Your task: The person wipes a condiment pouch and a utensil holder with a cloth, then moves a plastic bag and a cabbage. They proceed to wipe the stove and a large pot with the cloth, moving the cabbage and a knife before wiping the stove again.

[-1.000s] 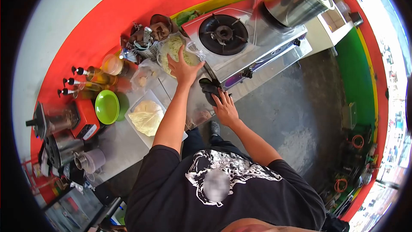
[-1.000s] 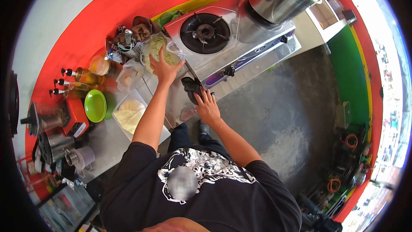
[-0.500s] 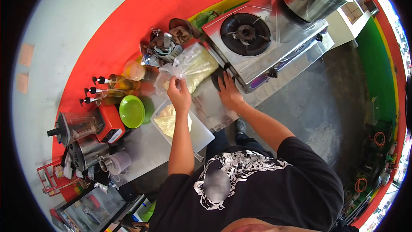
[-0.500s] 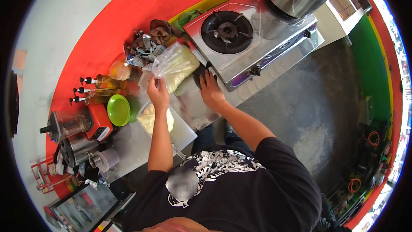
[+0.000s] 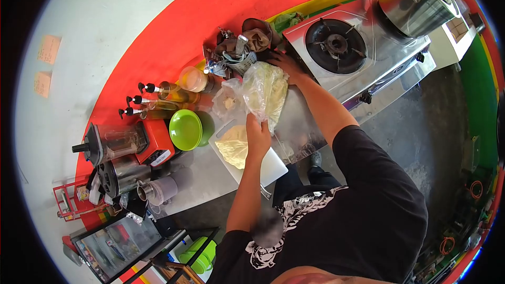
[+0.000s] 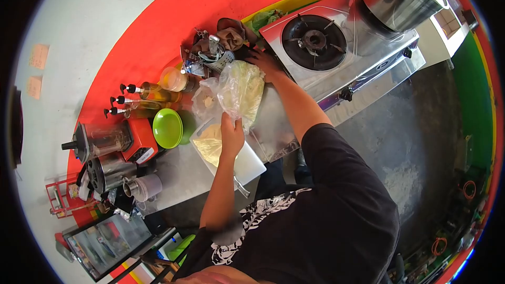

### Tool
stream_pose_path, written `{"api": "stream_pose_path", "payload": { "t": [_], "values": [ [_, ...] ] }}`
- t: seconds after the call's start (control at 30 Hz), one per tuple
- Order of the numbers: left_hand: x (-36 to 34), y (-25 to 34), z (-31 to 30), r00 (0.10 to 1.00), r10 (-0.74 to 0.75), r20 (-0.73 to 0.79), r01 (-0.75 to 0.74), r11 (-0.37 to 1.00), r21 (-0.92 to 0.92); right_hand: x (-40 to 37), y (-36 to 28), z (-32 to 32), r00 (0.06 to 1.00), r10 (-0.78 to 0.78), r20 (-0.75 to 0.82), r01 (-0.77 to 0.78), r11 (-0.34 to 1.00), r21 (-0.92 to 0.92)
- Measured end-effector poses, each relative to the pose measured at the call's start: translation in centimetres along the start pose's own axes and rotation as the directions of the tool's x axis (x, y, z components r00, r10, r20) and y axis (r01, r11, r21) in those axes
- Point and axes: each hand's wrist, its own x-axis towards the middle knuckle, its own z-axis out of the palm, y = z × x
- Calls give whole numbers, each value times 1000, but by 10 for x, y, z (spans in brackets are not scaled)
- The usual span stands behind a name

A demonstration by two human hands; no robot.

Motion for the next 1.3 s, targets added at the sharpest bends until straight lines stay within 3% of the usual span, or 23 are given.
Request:
{"api": "stream_pose_path", "payload": {
  "t": [0.1, 0.13, 0.2, 0.3, 0.37, 0.4, 0.53, 0.63, 0.83, 1.07, 1.13, 1.3],
  "values": [
    [2, -10, 15, 995, 97, -32, -95, 993, 64, -16, -14, -9, 999, 12, 32, -12, 1000, -20],
    [3, -13, 20, 995, 91, -37, -89, 994, 58, -25, -16, -2, 999, 10, 40, -9, 1000, -24],
    [5, -19, 32, 998, 43, 47, -45, 999, 27, -55, -21, 20, 988, 65, -142, -52, 994, 94],
    [13, -36, 45, 991, -55, 124, 57, 998, -7, -105, -50, 19, 981, 139, -139, -134, 990, 46],
    [16, -47, 57, 998, -32, 50, 34, 999, -39, -139, -58, 19, 984, 98, -149, -97, 995, 14],
    [16, -51, 62, 1000, -6, -28, 4, 998, -56, -154, -62, 17, 987, 95, -132, -95, 995, 7],
    [35, -23, 57, 997, -81, 9, 82, 981, -174, -197, -78, -2, 996, -67, -57, 74, 991, 116],
    [49, -32, 73, 993, -100, 60, 103, 993, -53, -222, -87, -13, 983, -121, 137, 107, 989, 105],
    [37, 7, 104, 977, -212, -9, 212, 976, 50, -279, -92, -19, 987, -56, 151, 48, 997, 57],
    [48, -4, 129, 991, -83, -101, 85, 996, 12, -336, -89, -34, 993, 117, 28, -117, 993, 2],
    [61, -16, 137, 997, 2, -75, -1, 1000, 21, -347, -87, -38, 983, 184, -4, -184, 983, -4],
    [79, -11, 141, 997, 40, -61, -43, 998, -53, -352, -90, -31, 973, 231, -2, -230, 972, -41]
  ]
}}
